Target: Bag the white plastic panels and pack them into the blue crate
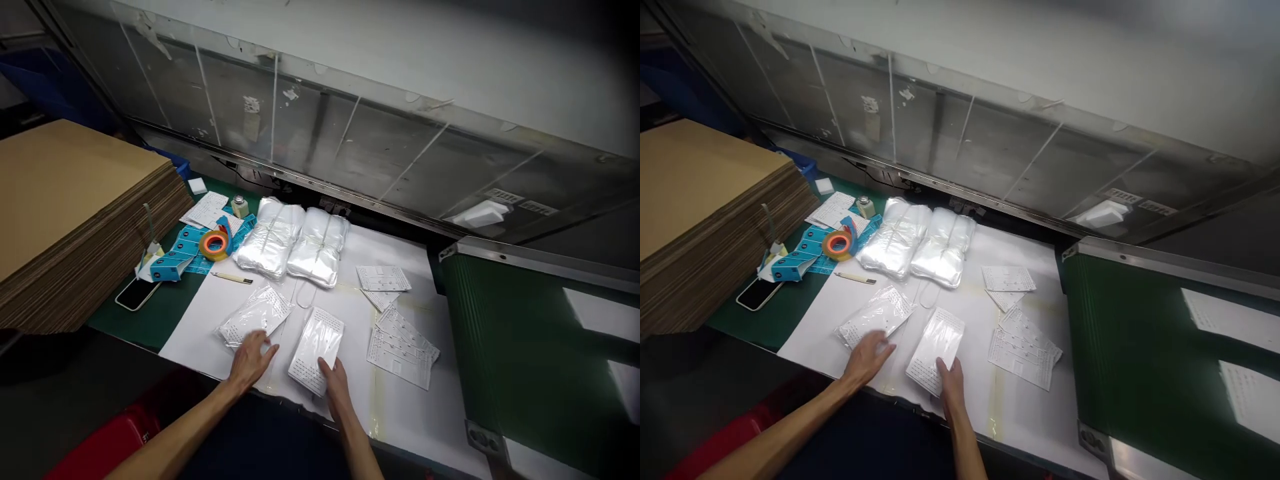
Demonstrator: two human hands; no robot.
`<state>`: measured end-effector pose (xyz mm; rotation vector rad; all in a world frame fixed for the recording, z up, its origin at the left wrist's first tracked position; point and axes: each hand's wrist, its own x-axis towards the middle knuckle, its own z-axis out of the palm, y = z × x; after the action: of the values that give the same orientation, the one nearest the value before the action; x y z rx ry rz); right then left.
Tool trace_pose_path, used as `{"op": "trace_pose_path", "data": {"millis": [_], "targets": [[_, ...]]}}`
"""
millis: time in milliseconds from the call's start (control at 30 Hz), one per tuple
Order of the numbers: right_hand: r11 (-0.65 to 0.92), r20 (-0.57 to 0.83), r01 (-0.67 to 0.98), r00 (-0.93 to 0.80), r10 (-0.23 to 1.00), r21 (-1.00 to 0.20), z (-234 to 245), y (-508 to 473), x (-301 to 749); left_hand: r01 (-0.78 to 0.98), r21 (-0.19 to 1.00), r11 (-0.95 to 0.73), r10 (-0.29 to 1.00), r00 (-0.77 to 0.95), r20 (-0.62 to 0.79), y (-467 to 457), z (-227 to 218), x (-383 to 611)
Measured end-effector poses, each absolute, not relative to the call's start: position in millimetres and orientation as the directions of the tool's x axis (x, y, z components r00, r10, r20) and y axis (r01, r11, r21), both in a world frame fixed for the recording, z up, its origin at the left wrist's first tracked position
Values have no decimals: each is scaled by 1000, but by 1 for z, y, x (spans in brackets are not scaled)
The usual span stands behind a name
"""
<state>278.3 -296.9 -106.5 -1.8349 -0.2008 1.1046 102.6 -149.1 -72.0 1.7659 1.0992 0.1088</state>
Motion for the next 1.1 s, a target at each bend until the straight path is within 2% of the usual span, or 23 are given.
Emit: {"op": "trace_pose_path", "data": {"millis": [67,167,233,333,500,633,700,767,833,900,967,1033,1100], "targets": [[-612,-566,-162,608,556,-774,-110,-298,283,666,709,-234,800,546,-248,-128,-77,102],[-697,-524,60,614,590,-714,-110,-294,283,727,571,-382,823,548,-147,-104,-88,104],[-725,-505,190,602,619,-662,-105,-289,281,774,480,-412,842,525,-123,-94,-94,99],[-743,-501,328,574,647,-583,-97,-283,274,872,348,-344,912,399,-100,-82,-99,68],[-749,-513,401,552,657,-528,-99,-270,259,972,181,-148,982,166,-87,-65,-99,-5],[-746,-501,362,570,652,-559,-106,-265,258,977,126,-174,982,182,-58,-58,-104,-23],[-760,-497,319,602,624,-567,-99,-275,270,975,97,-198,980,196,34,-58,-107,-15],[-772,-489,269,643,589,-576,-83,-296,289,952,137,-274,957,256,140,-60,-106,7],[-767,-462,221,686,562,-603,-56,-326,313,867,254,-429,899,384,210,-66,-100,44],[-728,-402,176,736,544,-663,-20,-362,344,701,389,-597,801,546,246,-77,-87,101],[-668,-326,122,799,505,-734,19,-401,384,501,493,-711,673,688,271,-95,-68,174],[-643,-261,74,874,409,-762,59,-443,432,285,546,-788,500,814,297,-122,-40,259],[-737,-171,97,945,280,-669,94,-488,487,61,548,-834,276,907,319,-159,-5,347]]}}
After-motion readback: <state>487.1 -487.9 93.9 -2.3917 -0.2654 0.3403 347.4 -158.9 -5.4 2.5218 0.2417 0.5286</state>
